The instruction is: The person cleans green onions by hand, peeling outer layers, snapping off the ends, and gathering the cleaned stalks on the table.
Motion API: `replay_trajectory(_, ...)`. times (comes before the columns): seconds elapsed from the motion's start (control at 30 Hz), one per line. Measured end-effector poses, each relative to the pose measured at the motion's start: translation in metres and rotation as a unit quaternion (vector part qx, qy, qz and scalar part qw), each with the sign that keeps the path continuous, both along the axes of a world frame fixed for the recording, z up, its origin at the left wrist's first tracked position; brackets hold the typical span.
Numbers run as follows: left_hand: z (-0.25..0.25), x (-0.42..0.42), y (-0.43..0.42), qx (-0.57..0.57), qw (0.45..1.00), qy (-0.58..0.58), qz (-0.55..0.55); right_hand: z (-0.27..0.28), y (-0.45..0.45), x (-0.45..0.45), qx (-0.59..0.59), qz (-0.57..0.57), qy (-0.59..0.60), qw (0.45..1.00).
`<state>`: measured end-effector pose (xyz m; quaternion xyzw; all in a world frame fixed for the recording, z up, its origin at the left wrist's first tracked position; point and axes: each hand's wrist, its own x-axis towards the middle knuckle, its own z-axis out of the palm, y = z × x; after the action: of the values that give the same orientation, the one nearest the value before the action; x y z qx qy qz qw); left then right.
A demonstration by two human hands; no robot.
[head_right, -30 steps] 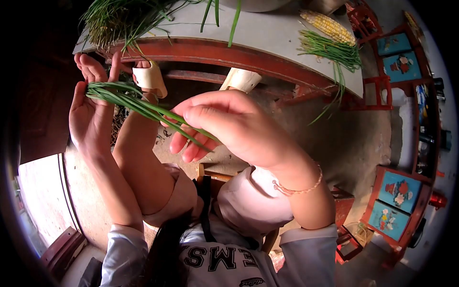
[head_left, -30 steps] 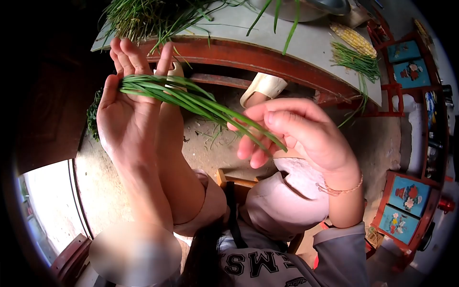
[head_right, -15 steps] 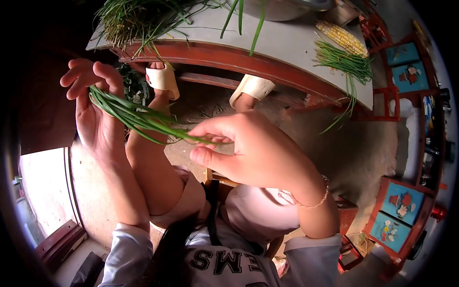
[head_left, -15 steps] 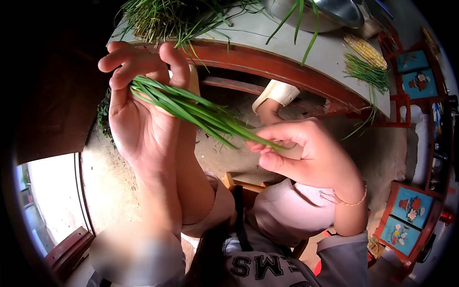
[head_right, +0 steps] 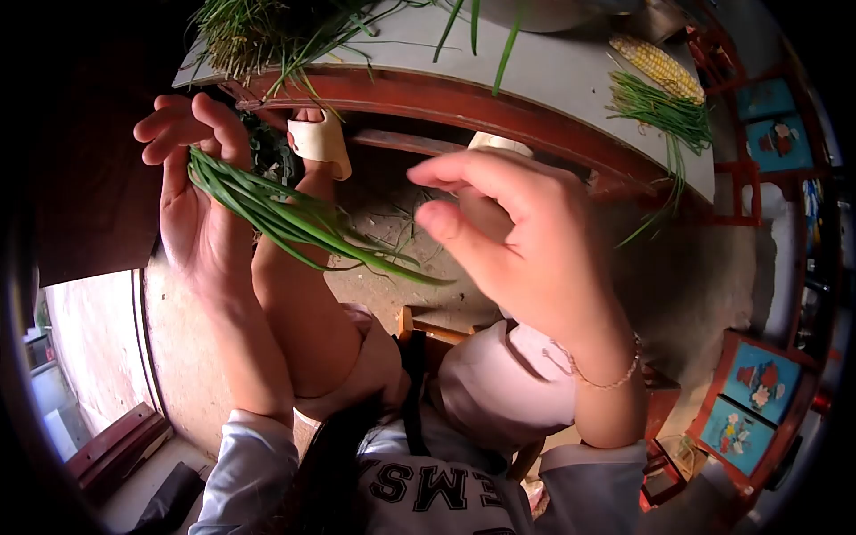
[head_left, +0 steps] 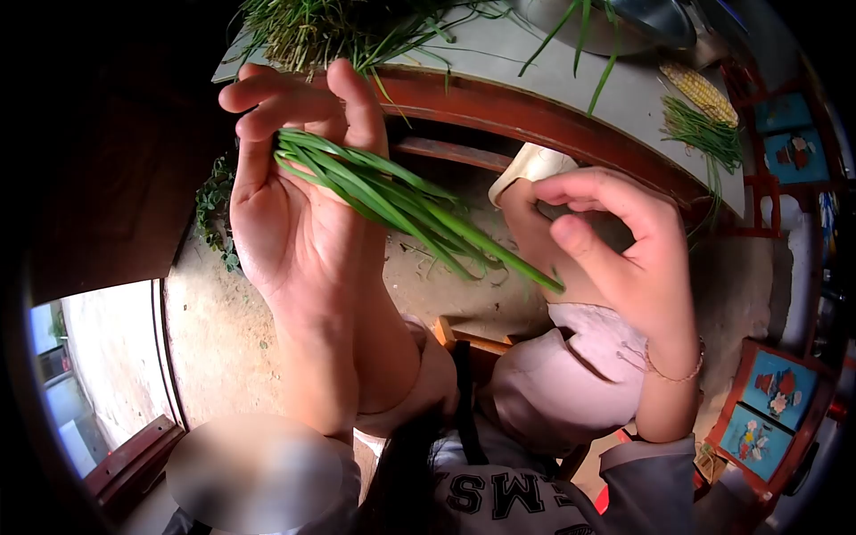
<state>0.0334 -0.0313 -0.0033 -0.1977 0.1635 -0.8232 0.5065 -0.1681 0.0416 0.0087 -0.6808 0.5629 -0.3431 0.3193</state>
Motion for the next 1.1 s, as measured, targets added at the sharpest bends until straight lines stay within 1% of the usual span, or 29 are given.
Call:
replay_trajectory(0.03, 0.000, -0.001, 0.000, 0.000, 1.000, -0.005, 0.008, -0.001, -0.001, 0.003, -0.030, 0.004, -0.031, 0.999)
replay_trajectory(0.1, 0.000, -0.002, 0.001, 0.001, 1.000, -0.010, 0.017, -0.001, -0.002, 0.006, -0.044, 0.009, -0.046, 0.998)
replay_trajectory(0.17, 0.001, -0.003, 0.002, 0.006, 0.998, -0.047, 0.049, -0.002, -0.004, 0.008, 0.005, 0.051, -0.142, 0.988)
replay_trajectory(0.27, 0.000, -0.003, 0.003, 0.012, 0.995, -0.067, 0.066, -0.001, -0.005, 0.010, 0.004, 0.085, -0.113, 0.990)
replay_trajectory(0.4, -0.002, -0.003, 0.001, 0.012, 0.997, -0.046, 0.054, -0.004, -0.004, 0.015, -0.018, 0.088, -0.094, 0.992)
replay_trajectory(0.5, -0.002, -0.002, 0.001, 0.009, 0.998, -0.038, 0.047, -0.003, -0.003, 0.019, -0.034, 0.087, -0.117, 0.989)
replay_trajectory(0.6, -0.004, -0.001, 0.001, 0.003, 0.999, -0.023, 0.043, -0.005, -0.003, 0.019, -0.014, 0.098, -0.139, 0.985)
replay_trajectory(0.67, -0.007, -0.001, 0.003, -0.004, 0.995, -0.065, 0.078, -0.009, -0.001, 0.018, 0.115, 0.079, -0.193, 0.971)
replay_trajectory(0.7, -0.009, 0.000, 0.002, -0.002, 0.995, -0.065, 0.075, -0.013, 0.001, 0.017, 0.116, 0.075, -0.193, 0.971)
replay_trajectory(0.73, -0.013, 0.003, 0.000, 0.009, 0.993, -0.086, 0.079, -0.018, 0.002, 0.015, 0.195, 0.084, -0.287, 0.934)
replay_trajectory(0.77, -0.018, 0.006, -0.002, 0.019, 0.990, -0.107, 0.084, -0.021, 0.002, 0.013, 0.270, 0.091, -0.377, 0.881)
replay_trajectory(0.8, -0.024, 0.008, -0.004, 0.002, 0.992, -0.099, 0.083, -0.018, -0.001, 0.008, 0.266, 0.168, -0.308, 0.898)
replay_trajectory(0.83, -0.027, 0.012, -0.007, 0.004, 0.992, -0.099, 0.081, -0.016, -0.004, 0.007, 0.268, 0.166, -0.309, 0.897)
replay_trajectory(0.9, -0.032, 0.019, -0.013, 0.014, 0.989, -0.127, 0.078, -0.012, -0.007, 0.008, 0.433, 0.179, -0.318, 0.824)
replay_trajectory(0.93, -0.033, 0.021, -0.016, 0.036, 0.990, -0.118, 0.061, -0.011, -0.006, 0.012, 0.440, 0.185, -0.289, 0.830)
replay_trajectory(0.97, -0.035, 0.022, -0.017, 0.037, 0.990, -0.119, 0.061, -0.012, -0.005, 0.013, 0.440, 0.185, -0.290, 0.829)
replay_trajectory(1.03, -0.037, 0.025, -0.020, 0.057, 0.990, -0.117, 0.060, -0.013, -0.004, 0.013, 0.471, 0.182, -0.338, 0.794)
replay_trajectory(1.1, -0.037, 0.026, -0.019, 0.060, 0.989, -0.119, 0.064, -0.009, -0.003, 0.015, 0.478, 0.169, -0.356, 0.785)
